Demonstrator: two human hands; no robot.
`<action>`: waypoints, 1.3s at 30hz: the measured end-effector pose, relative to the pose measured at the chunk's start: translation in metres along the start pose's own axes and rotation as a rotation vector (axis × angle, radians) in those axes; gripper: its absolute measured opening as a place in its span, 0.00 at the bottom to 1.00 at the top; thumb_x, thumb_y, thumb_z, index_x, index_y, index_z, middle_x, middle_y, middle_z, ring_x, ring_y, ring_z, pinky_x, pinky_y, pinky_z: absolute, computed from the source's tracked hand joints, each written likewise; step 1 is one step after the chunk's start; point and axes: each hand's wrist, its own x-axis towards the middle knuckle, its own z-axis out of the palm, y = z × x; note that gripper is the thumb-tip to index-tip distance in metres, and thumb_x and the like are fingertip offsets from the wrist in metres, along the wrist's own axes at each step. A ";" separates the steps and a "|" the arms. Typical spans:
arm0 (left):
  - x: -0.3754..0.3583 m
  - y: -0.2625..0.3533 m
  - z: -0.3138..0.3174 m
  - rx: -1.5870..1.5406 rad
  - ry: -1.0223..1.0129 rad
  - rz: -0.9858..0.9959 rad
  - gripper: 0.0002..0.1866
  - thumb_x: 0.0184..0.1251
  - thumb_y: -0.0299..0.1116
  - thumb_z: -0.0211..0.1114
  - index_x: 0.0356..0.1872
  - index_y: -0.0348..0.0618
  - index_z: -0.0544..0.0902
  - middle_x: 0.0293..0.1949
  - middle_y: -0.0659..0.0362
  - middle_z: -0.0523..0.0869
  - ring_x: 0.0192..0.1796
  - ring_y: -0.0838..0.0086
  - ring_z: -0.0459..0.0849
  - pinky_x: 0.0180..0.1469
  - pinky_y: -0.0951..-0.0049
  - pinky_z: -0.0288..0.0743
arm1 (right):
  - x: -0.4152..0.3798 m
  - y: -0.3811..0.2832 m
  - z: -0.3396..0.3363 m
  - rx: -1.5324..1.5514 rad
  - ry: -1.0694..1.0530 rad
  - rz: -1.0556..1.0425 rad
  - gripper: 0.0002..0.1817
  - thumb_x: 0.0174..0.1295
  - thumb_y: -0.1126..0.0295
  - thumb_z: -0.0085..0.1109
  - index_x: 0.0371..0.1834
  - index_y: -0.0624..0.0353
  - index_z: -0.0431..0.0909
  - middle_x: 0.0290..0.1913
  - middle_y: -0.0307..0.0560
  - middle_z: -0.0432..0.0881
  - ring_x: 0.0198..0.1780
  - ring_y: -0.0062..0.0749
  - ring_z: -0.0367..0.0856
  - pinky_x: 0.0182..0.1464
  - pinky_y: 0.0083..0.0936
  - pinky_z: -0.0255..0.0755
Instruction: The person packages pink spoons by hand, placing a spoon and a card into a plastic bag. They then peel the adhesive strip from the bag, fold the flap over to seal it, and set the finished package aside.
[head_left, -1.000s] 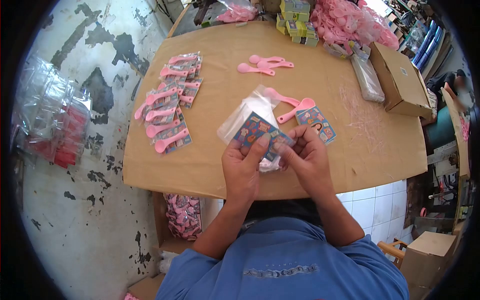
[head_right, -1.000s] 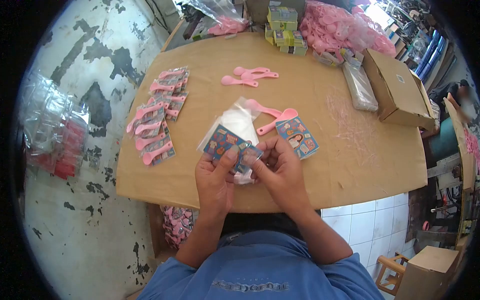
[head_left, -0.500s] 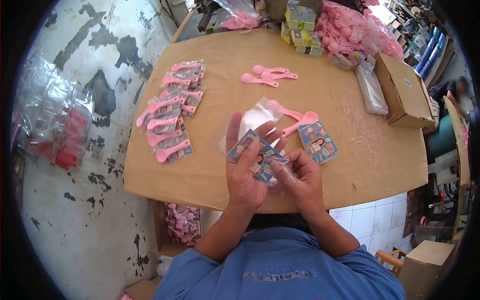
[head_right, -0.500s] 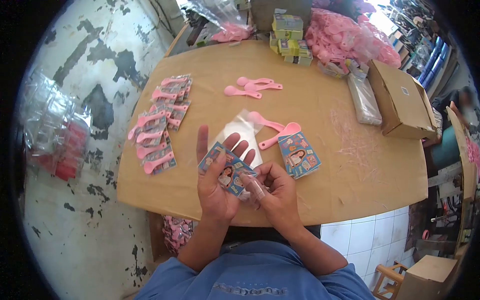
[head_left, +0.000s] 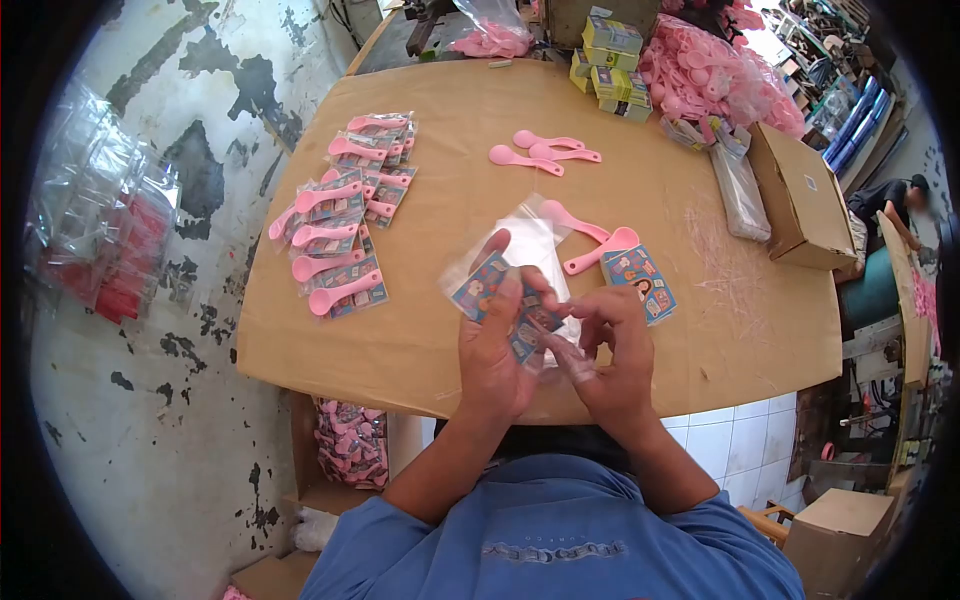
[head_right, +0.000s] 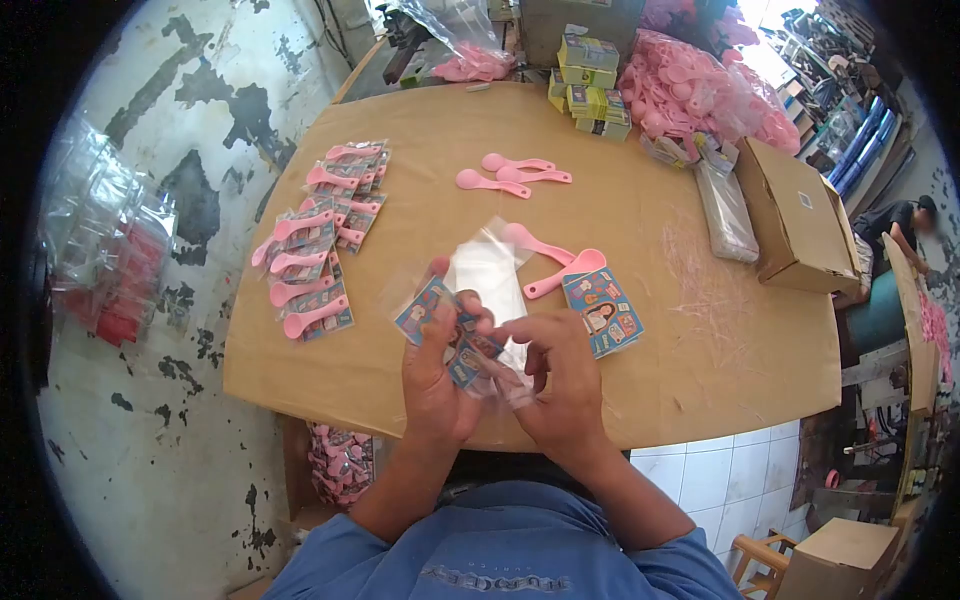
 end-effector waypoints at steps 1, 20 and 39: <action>0.001 0.003 -0.004 0.006 0.025 0.003 0.31 0.85 0.36 0.62 0.82 0.49 0.61 0.48 0.58 0.83 0.47 0.74 0.84 0.53 0.66 0.85 | 0.003 0.000 -0.007 -0.042 -0.076 -0.066 0.14 0.62 0.80 0.75 0.48 0.60 0.82 0.39 0.40 0.81 0.37 0.22 0.81 0.34 0.20 0.74; -0.003 0.047 -0.032 0.075 0.167 0.322 0.26 0.86 0.44 0.62 0.76 0.45 0.70 0.49 0.58 0.84 0.49 0.73 0.84 0.61 0.64 0.81 | 0.155 0.106 -0.040 -0.924 -0.532 -0.124 0.12 0.67 0.61 0.66 0.43 0.59 0.85 0.38 0.54 0.88 0.44 0.54 0.87 0.49 0.49 0.79; 0.016 0.024 -0.013 0.082 0.101 0.297 0.31 0.87 0.50 0.59 0.78 0.44 0.64 0.52 0.55 0.85 0.55 0.68 0.86 0.71 0.53 0.79 | 0.025 -0.004 -0.046 0.294 -0.595 0.487 0.16 0.78 0.73 0.61 0.65 0.64 0.82 0.43 0.39 0.88 0.40 0.17 0.84 0.43 0.19 0.79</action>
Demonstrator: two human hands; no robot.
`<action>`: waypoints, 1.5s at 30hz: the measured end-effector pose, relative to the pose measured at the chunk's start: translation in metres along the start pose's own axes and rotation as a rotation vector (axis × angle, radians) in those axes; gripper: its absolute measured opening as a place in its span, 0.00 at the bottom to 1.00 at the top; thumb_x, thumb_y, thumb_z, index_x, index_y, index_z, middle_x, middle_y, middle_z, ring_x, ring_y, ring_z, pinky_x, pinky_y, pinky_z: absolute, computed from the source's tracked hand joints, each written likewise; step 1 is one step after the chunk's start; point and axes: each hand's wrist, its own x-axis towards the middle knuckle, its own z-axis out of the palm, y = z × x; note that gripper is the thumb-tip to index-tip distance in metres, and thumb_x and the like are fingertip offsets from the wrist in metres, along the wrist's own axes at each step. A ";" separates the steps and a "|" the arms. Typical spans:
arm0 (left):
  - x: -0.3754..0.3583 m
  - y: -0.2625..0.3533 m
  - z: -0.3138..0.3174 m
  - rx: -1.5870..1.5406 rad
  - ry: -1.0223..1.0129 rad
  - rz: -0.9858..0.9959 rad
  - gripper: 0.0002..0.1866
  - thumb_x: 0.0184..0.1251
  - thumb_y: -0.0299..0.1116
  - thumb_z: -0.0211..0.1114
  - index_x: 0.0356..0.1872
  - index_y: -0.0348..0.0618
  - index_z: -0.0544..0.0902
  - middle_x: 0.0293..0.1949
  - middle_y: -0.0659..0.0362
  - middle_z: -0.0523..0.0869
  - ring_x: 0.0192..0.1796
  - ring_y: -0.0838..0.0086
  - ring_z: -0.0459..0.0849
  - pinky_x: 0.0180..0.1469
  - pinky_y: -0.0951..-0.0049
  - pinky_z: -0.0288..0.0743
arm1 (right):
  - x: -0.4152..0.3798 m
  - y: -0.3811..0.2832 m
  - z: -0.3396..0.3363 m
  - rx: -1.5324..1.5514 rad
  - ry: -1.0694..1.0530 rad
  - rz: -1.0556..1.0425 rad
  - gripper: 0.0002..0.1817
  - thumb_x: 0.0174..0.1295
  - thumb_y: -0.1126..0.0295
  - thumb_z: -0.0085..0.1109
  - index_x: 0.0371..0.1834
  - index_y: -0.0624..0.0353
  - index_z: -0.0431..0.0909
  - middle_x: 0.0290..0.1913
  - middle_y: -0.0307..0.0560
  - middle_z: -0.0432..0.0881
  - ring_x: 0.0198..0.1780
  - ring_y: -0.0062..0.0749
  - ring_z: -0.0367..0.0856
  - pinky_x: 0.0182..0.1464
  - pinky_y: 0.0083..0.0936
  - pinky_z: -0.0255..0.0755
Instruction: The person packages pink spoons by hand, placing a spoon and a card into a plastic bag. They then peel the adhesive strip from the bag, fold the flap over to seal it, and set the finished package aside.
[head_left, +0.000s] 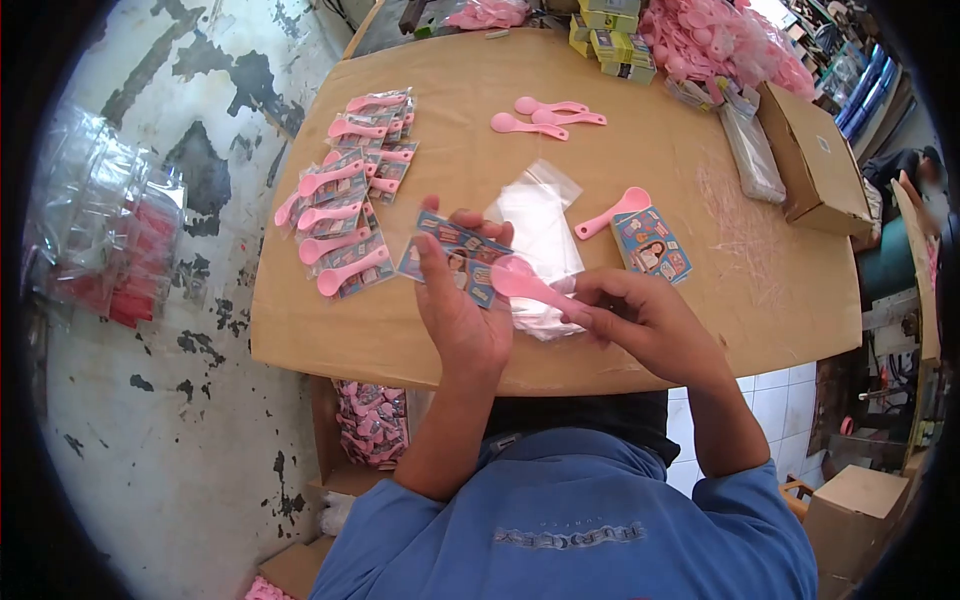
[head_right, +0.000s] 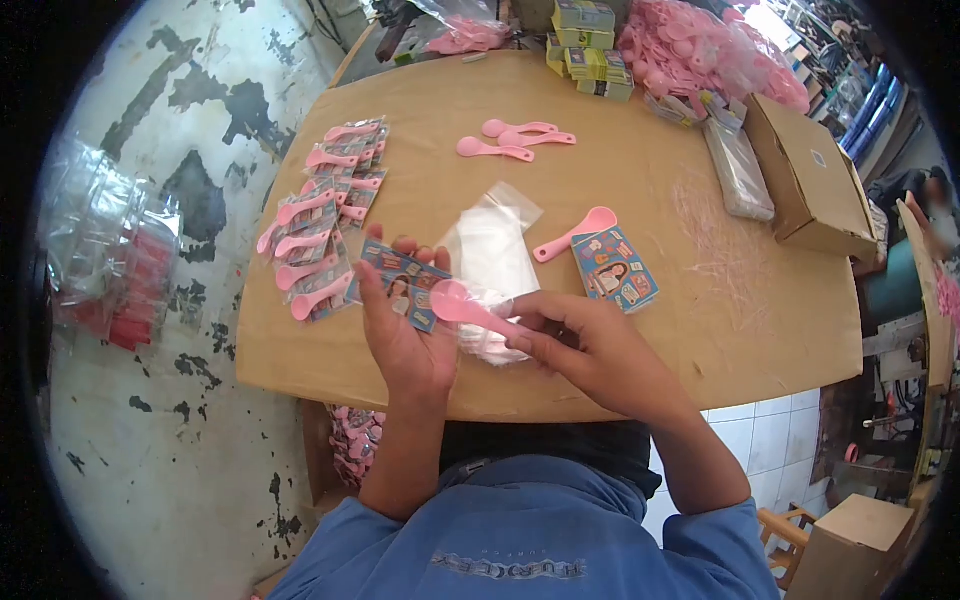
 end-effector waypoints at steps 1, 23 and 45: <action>-0.003 -0.003 0.002 0.004 -0.013 -0.024 0.31 0.87 0.50 0.59 0.78 0.44 0.64 0.53 0.55 0.85 0.55 0.67 0.86 0.71 0.52 0.79 | 0.001 0.006 0.002 0.033 0.020 -0.039 0.17 0.78 0.74 0.62 0.66 0.64 0.81 0.45 0.40 0.88 0.42 0.17 0.85 0.45 0.20 0.80; -0.022 -0.014 0.015 -0.058 -0.090 -0.450 0.24 0.90 0.43 0.53 0.77 0.44 0.68 0.62 0.52 0.84 0.61 0.68 0.87 0.68 0.57 0.84 | 0.017 0.039 0.024 -0.151 0.453 -0.407 0.45 0.55 0.68 0.85 0.75 0.56 0.69 0.67 0.45 0.75 0.57 0.30 0.77 0.52 0.29 0.75; -0.006 -0.003 0.017 -0.152 -0.171 -0.693 0.31 0.89 0.47 0.49 0.81 0.38 0.63 0.80 0.44 0.68 0.83 0.55 0.66 0.82 0.50 0.66 | 0.015 0.002 -0.009 -0.827 0.422 -0.719 0.20 0.64 0.77 0.66 0.56 0.44 0.92 0.78 0.52 0.76 0.81 0.59 0.68 0.79 0.51 0.64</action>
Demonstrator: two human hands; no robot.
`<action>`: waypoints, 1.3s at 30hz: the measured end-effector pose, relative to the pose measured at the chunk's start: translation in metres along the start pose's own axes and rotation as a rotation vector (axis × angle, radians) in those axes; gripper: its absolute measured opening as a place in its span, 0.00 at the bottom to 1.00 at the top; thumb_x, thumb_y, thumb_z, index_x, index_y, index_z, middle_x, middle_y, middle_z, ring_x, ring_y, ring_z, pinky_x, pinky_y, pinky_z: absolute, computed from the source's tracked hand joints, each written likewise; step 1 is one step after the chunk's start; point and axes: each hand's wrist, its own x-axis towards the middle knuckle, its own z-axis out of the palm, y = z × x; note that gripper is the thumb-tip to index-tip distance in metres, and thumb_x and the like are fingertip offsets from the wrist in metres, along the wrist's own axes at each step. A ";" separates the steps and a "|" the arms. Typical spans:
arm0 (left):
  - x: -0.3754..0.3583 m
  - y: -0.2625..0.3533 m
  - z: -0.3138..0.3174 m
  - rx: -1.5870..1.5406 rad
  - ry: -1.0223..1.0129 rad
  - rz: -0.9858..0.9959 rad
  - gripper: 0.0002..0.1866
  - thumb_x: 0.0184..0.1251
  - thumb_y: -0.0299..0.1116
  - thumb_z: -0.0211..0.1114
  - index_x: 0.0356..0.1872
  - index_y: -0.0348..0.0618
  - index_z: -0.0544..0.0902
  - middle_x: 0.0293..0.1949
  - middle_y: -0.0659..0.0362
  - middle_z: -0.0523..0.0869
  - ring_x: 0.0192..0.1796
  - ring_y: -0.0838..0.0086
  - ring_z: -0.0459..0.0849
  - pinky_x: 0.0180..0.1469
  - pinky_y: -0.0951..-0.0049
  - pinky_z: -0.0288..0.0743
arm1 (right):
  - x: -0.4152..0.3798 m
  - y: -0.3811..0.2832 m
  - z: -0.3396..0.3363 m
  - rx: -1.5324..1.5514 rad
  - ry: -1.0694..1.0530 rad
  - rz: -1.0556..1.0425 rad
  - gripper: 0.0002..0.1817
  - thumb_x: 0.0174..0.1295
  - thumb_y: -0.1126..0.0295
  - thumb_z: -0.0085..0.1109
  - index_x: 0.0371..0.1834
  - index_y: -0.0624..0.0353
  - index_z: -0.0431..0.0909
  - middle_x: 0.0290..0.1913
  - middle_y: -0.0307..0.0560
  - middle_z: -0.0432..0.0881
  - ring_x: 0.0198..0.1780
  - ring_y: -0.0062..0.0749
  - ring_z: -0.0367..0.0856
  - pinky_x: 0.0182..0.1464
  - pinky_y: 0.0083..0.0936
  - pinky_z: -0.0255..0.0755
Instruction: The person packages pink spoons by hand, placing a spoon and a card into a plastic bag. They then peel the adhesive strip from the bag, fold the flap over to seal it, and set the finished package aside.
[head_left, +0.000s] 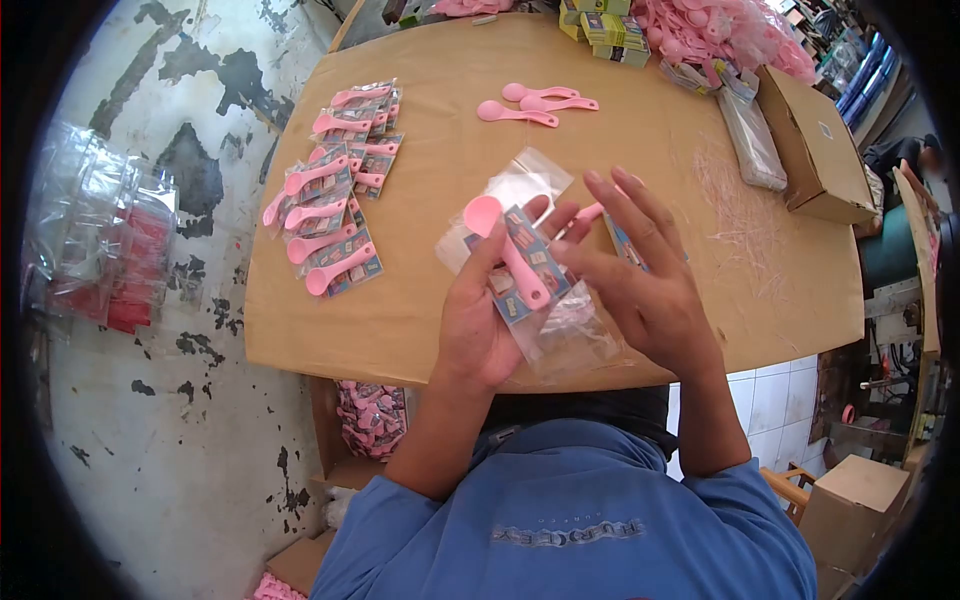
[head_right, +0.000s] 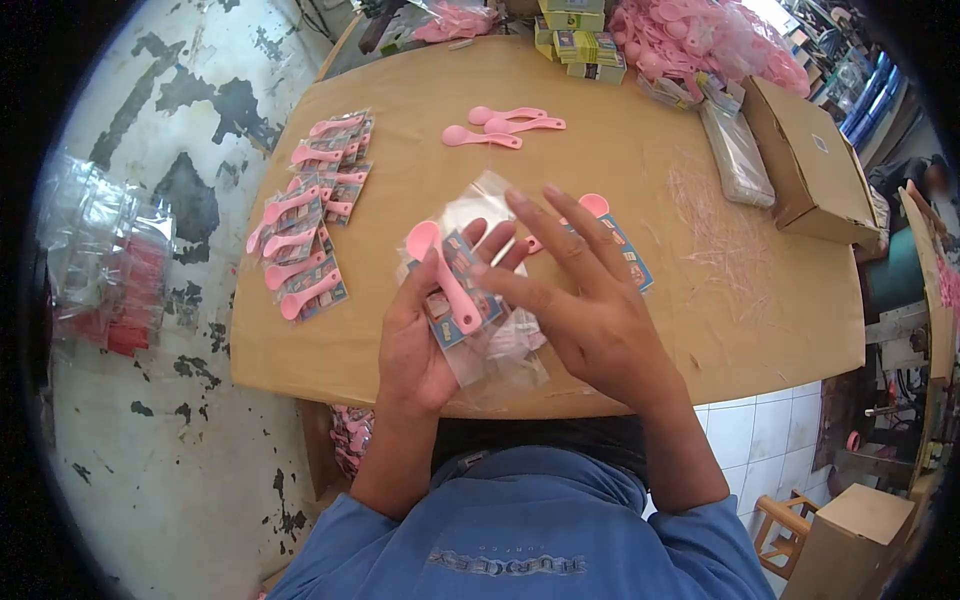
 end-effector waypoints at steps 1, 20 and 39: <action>0.000 -0.004 0.001 0.019 -0.007 -0.024 0.32 0.89 0.48 0.49 0.82 0.38 0.61 0.81 0.44 0.67 0.84 0.55 0.65 0.82 0.49 0.65 | -0.001 0.001 0.004 -0.017 -0.003 -0.025 0.20 0.63 0.77 0.65 0.55 0.44 0.92 0.79 0.51 0.75 0.81 0.59 0.67 0.79 0.51 0.64; -0.008 -0.011 0.007 0.783 0.108 0.189 0.23 0.82 0.28 0.65 0.73 0.33 0.78 0.54 0.51 0.92 0.46 0.80 0.91 0.49 0.78 0.85 | -0.027 -0.003 0.016 0.868 0.017 0.719 0.28 0.70 0.74 0.72 0.71 0.59 0.71 0.42 0.39 0.88 0.36 0.16 0.82 0.42 0.19 0.74; -0.023 -0.022 0.015 1.375 0.025 0.324 0.34 0.76 0.20 0.68 0.81 0.37 0.70 0.26 0.77 0.63 0.28 0.91 0.58 0.34 0.88 0.55 | -0.001 0.008 0.019 -0.205 0.361 0.030 0.13 0.54 0.79 0.75 0.43 0.59 0.88 0.56 0.47 0.87 0.54 0.48 0.82 0.61 0.43 0.78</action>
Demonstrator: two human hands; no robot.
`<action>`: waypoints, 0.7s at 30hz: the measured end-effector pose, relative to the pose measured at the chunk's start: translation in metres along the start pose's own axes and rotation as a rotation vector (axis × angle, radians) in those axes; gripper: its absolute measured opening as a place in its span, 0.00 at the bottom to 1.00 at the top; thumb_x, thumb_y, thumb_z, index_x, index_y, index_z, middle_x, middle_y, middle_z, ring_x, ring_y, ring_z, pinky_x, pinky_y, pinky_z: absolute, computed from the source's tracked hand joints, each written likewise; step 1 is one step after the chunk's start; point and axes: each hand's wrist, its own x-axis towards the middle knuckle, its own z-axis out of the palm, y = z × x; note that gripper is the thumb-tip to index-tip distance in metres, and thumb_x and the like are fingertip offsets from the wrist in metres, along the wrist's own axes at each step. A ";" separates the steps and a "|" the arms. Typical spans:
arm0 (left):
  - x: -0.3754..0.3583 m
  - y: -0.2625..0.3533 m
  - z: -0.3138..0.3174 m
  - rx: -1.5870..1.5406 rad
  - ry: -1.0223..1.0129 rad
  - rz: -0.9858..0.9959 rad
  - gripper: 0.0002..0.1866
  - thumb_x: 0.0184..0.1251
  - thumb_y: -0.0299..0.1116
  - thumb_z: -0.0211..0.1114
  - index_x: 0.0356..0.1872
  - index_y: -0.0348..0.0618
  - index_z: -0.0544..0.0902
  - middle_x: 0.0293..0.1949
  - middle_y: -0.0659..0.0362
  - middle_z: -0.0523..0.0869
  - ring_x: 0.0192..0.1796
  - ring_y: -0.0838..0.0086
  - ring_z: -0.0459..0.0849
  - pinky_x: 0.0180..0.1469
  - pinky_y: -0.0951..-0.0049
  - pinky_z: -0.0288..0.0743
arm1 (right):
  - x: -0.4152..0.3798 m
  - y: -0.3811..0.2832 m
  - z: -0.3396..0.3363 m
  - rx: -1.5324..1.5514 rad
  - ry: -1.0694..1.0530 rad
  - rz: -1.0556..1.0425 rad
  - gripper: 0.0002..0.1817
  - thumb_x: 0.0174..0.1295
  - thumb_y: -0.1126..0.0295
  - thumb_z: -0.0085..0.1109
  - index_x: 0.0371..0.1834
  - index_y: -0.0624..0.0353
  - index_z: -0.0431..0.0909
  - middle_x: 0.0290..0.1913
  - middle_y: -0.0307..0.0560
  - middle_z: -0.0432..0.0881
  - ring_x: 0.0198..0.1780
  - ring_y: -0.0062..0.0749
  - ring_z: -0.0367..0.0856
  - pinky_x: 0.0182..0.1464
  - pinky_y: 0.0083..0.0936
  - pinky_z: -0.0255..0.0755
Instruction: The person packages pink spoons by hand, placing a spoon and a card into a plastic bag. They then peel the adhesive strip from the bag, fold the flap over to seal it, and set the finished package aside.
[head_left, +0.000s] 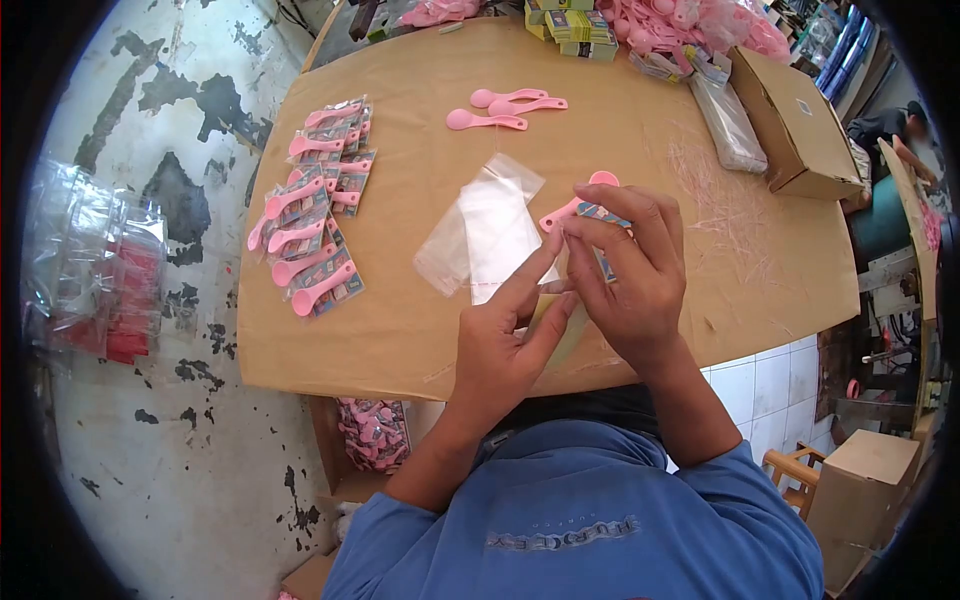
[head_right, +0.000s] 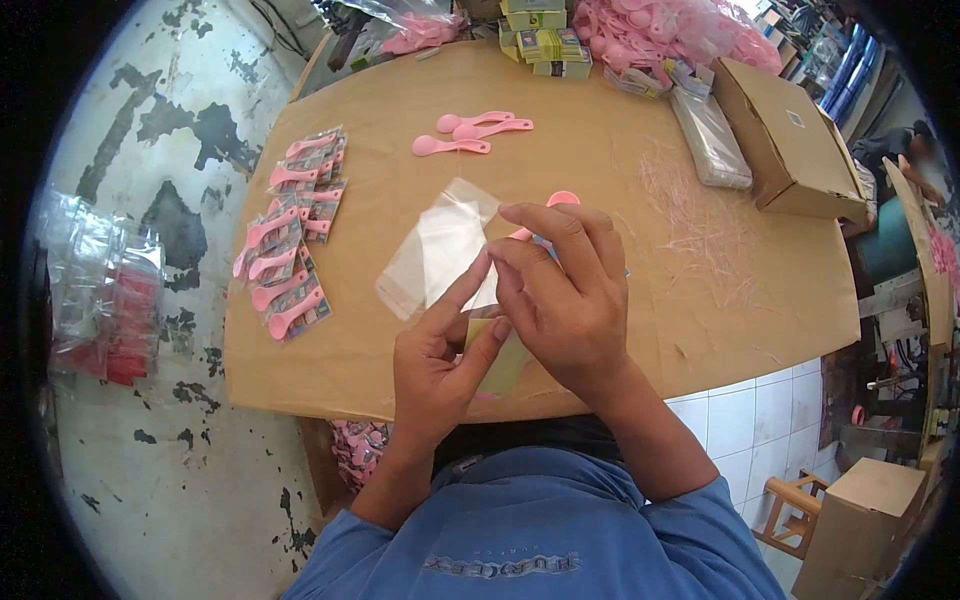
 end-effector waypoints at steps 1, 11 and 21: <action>0.000 -0.001 0.001 0.022 -0.007 0.017 0.34 0.75 0.20 0.68 0.81 0.37 0.70 0.26 0.77 0.60 0.28 0.90 0.56 0.34 0.88 0.56 | 0.000 0.002 -0.001 0.009 -0.008 0.008 0.13 0.54 0.79 0.74 0.43 0.60 0.87 0.55 0.47 0.87 0.54 0.48 0.82 0.61 0.43 0.79; -0.001 -0.008 -0.006 -0.382 -0.065 -0.192 0.32 0.80 0.25 0.67 0.80 0.35 0.67 0.54 0.41 0.93 0.48 0.79 0.91 0.52 0.80 0.81 | 0.007 0.026 -0.023 0.743 0.378 0.653 0.06 0.65 0.80 0.65 0.44 0.62 0.84 0.56 0.58 0.87 0.59 0.44 0.86 0.63 0.37 0.76; -0.002 -0.010 -0.009 -0.265 -0.025 -0.129 0.33 0.79 0.23 0.68 0.82 0.37 0.68 0.47 0.53 0.94 0.43 0.87 0.85 0.44 0.86 0.74 | 0.009 -0.006 -0.010 0.052 -0.068 0.025 0.15 0.53 0.79 0.74 0.45 0.56 0.89 0.62 0.48 0.85 0.62 0.50 0.80 0.64 0.43 0.75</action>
